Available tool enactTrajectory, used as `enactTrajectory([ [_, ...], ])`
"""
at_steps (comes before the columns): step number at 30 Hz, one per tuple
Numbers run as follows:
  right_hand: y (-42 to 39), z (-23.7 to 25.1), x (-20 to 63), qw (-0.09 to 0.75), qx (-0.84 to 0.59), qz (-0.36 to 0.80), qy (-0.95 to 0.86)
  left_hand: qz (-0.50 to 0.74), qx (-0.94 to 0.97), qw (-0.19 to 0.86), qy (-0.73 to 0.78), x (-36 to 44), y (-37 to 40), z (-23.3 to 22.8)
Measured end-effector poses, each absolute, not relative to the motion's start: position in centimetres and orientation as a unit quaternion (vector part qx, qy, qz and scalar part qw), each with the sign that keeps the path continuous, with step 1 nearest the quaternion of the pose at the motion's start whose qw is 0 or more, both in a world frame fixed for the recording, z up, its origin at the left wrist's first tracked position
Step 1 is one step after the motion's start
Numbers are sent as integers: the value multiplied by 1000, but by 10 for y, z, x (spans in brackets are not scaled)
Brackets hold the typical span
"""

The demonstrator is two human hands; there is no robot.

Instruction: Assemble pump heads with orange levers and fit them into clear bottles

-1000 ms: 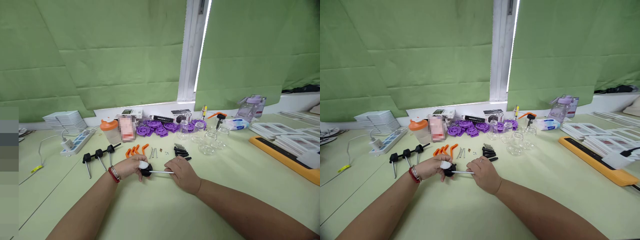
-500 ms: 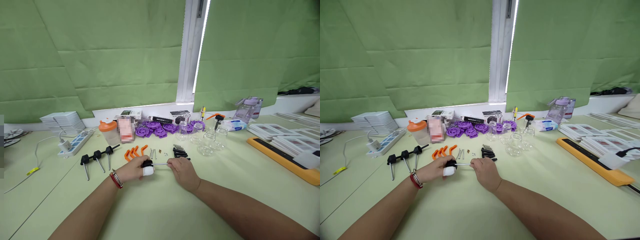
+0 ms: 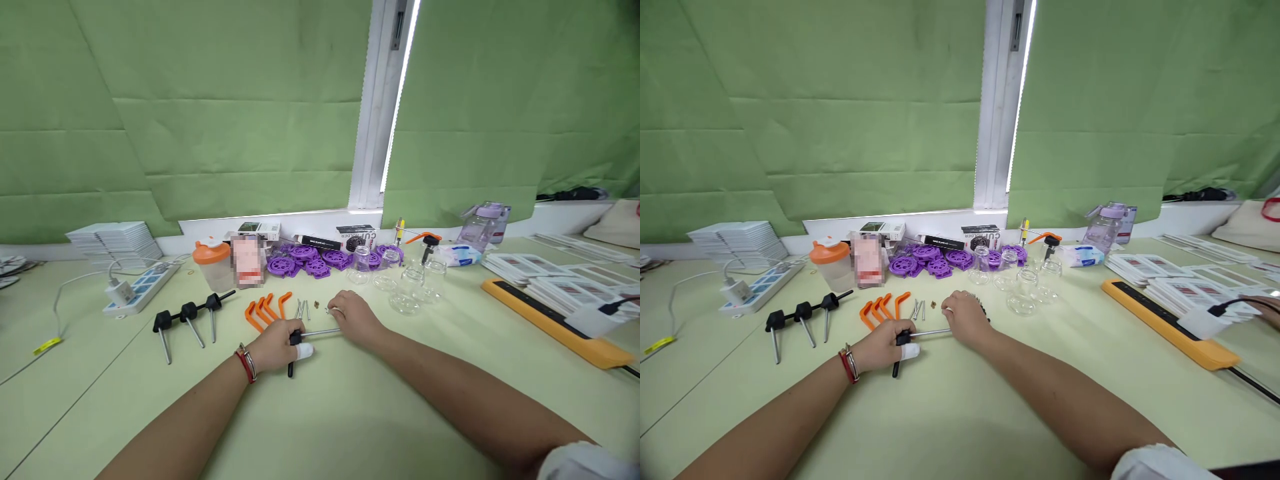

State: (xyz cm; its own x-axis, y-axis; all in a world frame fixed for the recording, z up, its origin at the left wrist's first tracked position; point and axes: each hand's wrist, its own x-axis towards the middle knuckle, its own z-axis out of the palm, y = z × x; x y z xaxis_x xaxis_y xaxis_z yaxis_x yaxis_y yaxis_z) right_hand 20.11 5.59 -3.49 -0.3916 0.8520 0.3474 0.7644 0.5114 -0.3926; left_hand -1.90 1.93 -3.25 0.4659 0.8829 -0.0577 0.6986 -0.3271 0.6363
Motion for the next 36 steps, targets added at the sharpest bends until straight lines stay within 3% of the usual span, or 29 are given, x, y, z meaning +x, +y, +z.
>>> enactTrajectory([
  [3, 77, -32, 191, 198, -503, 99, -835, 129, 817, 264, 497, -20, 18, -31],
  [11, 99, -30, 166, 160, -509, 73, -842, 110, 827, 256, 489, -22, 19, -30],
  [27, 91, -37, 165, 203, -492, 98, -841, 118, 823, 292, 473, -26, 22, -31],
  [32, 76, -25, 184, 273, -504, 178, -800, 120, 830, 272, 472, -26, 21, -28],
  [36, 49, -26, 207, 410, -498, 448, -619, 122, 827, 273, 476, -25, 21, -29],
])
